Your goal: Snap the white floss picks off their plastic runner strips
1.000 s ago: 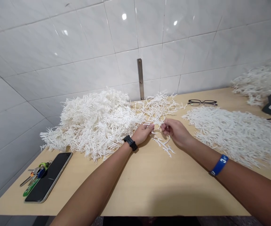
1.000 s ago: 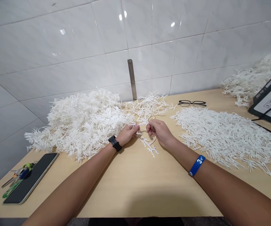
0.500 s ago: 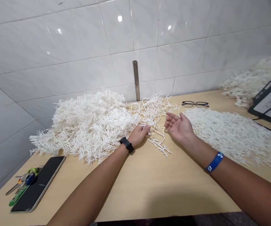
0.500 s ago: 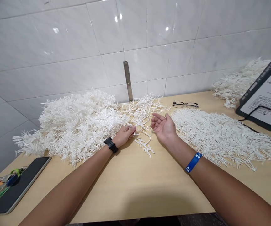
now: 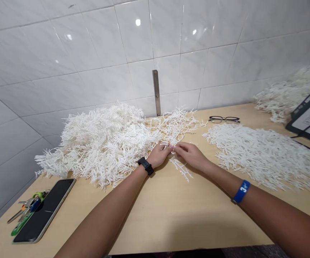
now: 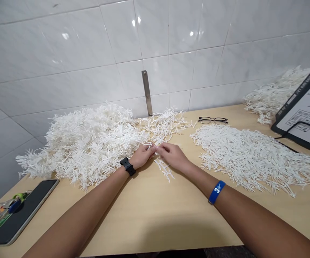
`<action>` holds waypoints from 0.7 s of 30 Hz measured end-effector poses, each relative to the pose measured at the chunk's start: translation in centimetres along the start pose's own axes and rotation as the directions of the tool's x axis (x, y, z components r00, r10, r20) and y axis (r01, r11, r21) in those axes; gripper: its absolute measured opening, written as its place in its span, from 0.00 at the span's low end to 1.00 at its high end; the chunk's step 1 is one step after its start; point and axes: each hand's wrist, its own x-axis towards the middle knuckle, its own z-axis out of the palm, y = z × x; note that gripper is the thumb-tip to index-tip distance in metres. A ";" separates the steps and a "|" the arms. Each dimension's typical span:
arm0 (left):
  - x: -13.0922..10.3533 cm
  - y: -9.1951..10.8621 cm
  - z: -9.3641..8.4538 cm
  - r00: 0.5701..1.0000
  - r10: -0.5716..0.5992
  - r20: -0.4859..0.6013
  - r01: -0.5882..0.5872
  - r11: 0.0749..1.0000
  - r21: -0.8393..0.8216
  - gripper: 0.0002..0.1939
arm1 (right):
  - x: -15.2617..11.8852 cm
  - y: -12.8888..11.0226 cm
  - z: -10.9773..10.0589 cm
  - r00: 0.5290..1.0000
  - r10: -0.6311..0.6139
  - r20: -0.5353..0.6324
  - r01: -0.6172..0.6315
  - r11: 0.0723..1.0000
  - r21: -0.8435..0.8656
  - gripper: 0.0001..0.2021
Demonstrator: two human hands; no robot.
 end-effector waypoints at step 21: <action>-0.1 0.8 0.3 0.990 0.040 0.135 -0.016 0.984 -0.177 0.27 | -0.3 0.5 0.1 0.972 -0.084 0.219 0.082 0.996 0.017 0.16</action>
